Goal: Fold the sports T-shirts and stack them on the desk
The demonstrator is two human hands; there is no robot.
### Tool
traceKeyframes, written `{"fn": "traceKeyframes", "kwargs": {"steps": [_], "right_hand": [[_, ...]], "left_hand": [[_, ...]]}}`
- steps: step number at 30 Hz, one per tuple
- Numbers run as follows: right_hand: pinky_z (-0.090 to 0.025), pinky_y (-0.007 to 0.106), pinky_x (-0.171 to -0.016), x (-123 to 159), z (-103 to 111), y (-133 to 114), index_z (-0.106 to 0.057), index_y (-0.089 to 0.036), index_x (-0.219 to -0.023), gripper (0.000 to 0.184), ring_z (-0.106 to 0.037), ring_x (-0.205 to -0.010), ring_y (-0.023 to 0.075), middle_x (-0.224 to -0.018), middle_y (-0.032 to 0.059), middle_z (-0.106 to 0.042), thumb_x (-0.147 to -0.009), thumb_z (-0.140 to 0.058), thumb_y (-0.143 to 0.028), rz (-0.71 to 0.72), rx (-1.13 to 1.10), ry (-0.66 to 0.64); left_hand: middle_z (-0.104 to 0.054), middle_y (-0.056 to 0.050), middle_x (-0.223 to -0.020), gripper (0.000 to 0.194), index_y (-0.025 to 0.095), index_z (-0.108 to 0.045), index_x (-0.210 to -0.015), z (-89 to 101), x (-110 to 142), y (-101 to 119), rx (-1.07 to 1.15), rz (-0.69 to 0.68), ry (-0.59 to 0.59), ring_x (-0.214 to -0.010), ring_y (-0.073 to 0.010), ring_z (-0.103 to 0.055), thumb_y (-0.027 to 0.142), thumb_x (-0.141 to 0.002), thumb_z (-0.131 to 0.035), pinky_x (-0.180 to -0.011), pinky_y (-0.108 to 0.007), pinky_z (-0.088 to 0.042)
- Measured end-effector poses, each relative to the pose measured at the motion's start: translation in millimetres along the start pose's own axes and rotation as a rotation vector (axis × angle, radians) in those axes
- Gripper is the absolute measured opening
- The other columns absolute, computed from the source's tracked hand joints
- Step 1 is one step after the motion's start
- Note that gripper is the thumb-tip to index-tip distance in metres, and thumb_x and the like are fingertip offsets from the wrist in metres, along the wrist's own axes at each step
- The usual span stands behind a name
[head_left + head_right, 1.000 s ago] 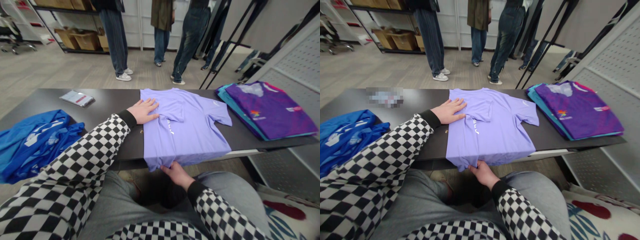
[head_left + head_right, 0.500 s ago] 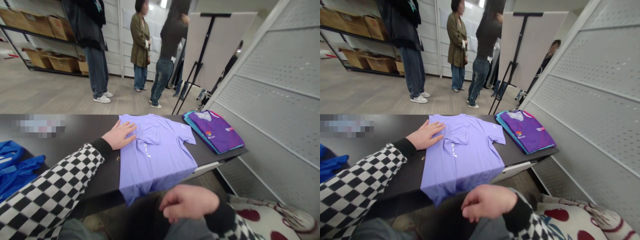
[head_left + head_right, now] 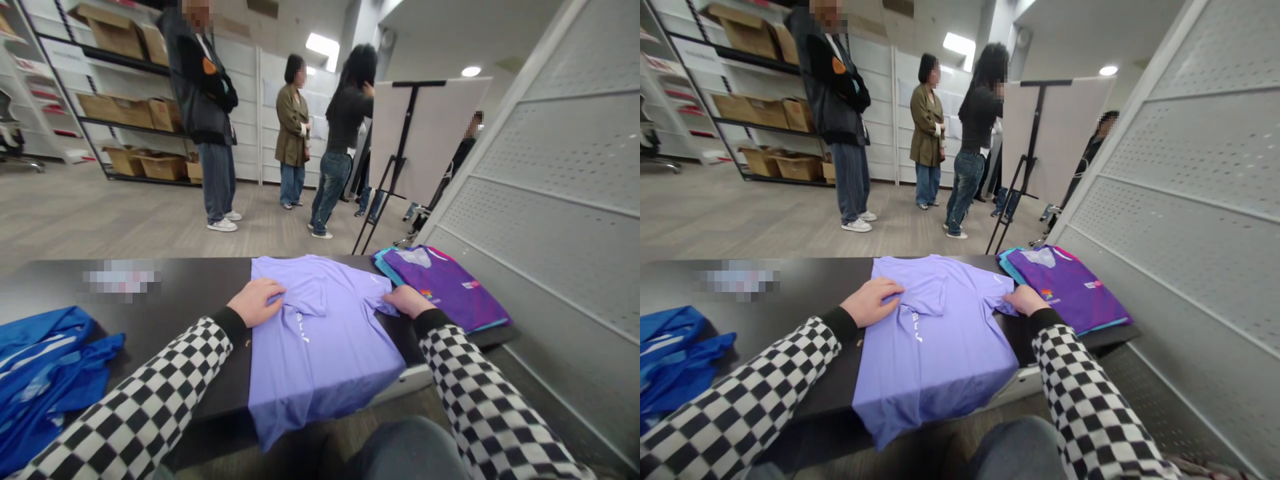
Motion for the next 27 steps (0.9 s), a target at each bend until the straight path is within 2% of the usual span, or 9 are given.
{"fn": "traceKeyframes", "kwargs": {"steps": [3, 7, 10, 14, 17, 19, 20, 24, 27], "right_hand": [[-0.046, 0.033, -0.062, -10.4, 0.4, -4.3, -0.071, -0.021, -0.066, 0.012, -0.063, -0.061, 0.0213, -0.060, 0.0047, -0.065, -0.076, -0.077, -0.023, -0.026, -0.046, -0.028], [-0.040, 0.029, -0.057, -19.3, 6.4, -37.6, -0.067, -0.021, -0.080, 0.018, -0.057, -0.064, 0.0173, -0.070, 0.0012, -0.065, -0.090, -0.063, -0.036, 0.062, -0.217, 0.028], [-0.038, 0.027, -0.057, -12.6, -1.4, -97.3, -0.059, -0.023, -0.079, 0.023, -0.052, -0.064, 0.0155, -0.069, -0.0024, -0.058, -0.091, -0.062, -0.042, 0.218, -0.445, 0.031], [-0.044, 0.028, -0.068, 23.5, -38.4, -199.5, -0.058, -0.023, -0.080, 0.022, -0.056, -0.074, 0.0167, -0.078, -0.0017, -0.063, -0.093, -0.069, -0.038, 0.559, -0.350, -0.072], [-0.053, 0.031, -0.082, 58.0, -73.0, -250.9, -0.068, -0.022, -0.101, 0.019, -0.066, -0.086, 0.0197, -0.096, 0.0023, -0.075, -0.095, -0.076, -0.039, 0.864, -0.267, -0.421], [-0.057, 0.037, -0.093, 68.6, -84.8, -258.9, -0.071, -0.023, -0.116, 0.025, -0.072, -0.098, 0.0233, -0.111, 0.0059, -0.079, -0.099, -0.076, -0.041, 0.923, -0.255, -0.576], [-0.057, 0.040, -0.100, 67.5, -86.0, -256.3, -0.072, -0.023, -0.122, 0.027, -0.074, -0.106, 0.0251, -0.119, 0.0075, -0.080, -0.103, -0.073, -0.043, 0.906, -0.276, -0.579], [-0.053, 0.046, -0.118, 34.0, -78.7, -223.8, -0.075, -0.023, -0.128, 0.030, -0.072, -0.128, 0.0272, -0.135, 0.0100, -0.079, -0.112, -0.057, -0.041, 0.750, -0.367, -0.387], [-0.049, 0.047, -0.123, -2.4, -79.2, -197.3, -0.075, -0.021, -0.134, 0.032, -0.071, -0.132, 0.0279, -0.135, 0.0134, -0.079, -0.110, -0.055, -0.027, 0.614, -0.279, -0.202]], "left_hand": [[-0.077, -0.012, -0.144, 0.040, 0.023, -0.081, -0.136, -0.4, 0.4, 3.6, 0.010, 0.004, -0.045, -0.139, -0.0316, -0.067, 0.036, -0.103, -0.061, -0.126, -0.052, -0.048], [-0.059, -0.009, -0.170, 0.052, 0.029, -0.071, -0.154, -4.0, 0.6, 8.8, 0.058, -0.010, -0.226, -0.164, -0.0350, -0.046, 0.039, -0.104, -0.061, -0.138, -0.064, -0.028], [-0.053, -0.009, -0.174, 0.056, 0.029, -0.066, -0.159, -3.7, -0.4, 11.8, 0.067, -0.017, -0.310, -0.167, -0.0347, -0.042, 0.040, -0.105, -0.060, -0.138, -0.067, -0.025], [-0.056, -0.012, -0.172, 0.053, 0.029, -0.069, -0.156, 1.5, -1.8, 17.0, 0.063, -0.020, -0.291, -0.164, -0.0356, -0.047, 0.041, -0.104, -0.062, -0.138, -0.067, -0.024], [-0.082, -0.014, -0.133, 0.029, 0.025, -0.087, -0.116, 7.2, 1.3, 12.8, -0.002, 0.038, -0.285, -0.139, -0.0361, -0.069, 0.036, -0.102, -0.064, -0.139, -0.067, -0.019], [-0.084, -0.013, -0.112, 0.026, 0.025, -0.086, -0.095, 13.3, 5.5, 1.8, -0.041, 0.125, -0.261, -0.126, -0.0355, -0.074, 0.030, -0.100, -0.061, -0.138, -0.071, -0.021], [-0.083, -0.013, -0.112, 0.025, 0.025, -0.085, -0.094, 17.2, 7.6, -5.1, -0.037, 0.155, -0.235, -0.126, -0.0351, -0.073, 0.026, -0.098, -0.060, -0.136, -0.072, -0.025], [-0.083, -0.007, -0.114, 0.029, 0.027, -0.085, -0.096, 35.1, 11.9, -31.6, 0.056, 0.235, -0.036, -0.117, -0.0294, -0.075, 0.020, -0.091, -0.058, -0.121, -0.050, -0.052], [-0.083, -0.008, -0.099, 0.029, 0.026, -0.083, -0.093, 40.4, 10.8, -40.2, 0.044, 0.374, 0.113, -0.106, -0.0290, -0.075, 0.028, -0.099, -0.054, -0.104, -0.042, -0.058]]}}
Point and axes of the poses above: each hand's wrist, its own x-axis away from the middle knuckle, its own z-axis out of the back of the hand, y = z × x, the point moved 3 cm from there along -x, towards the middle knuckle
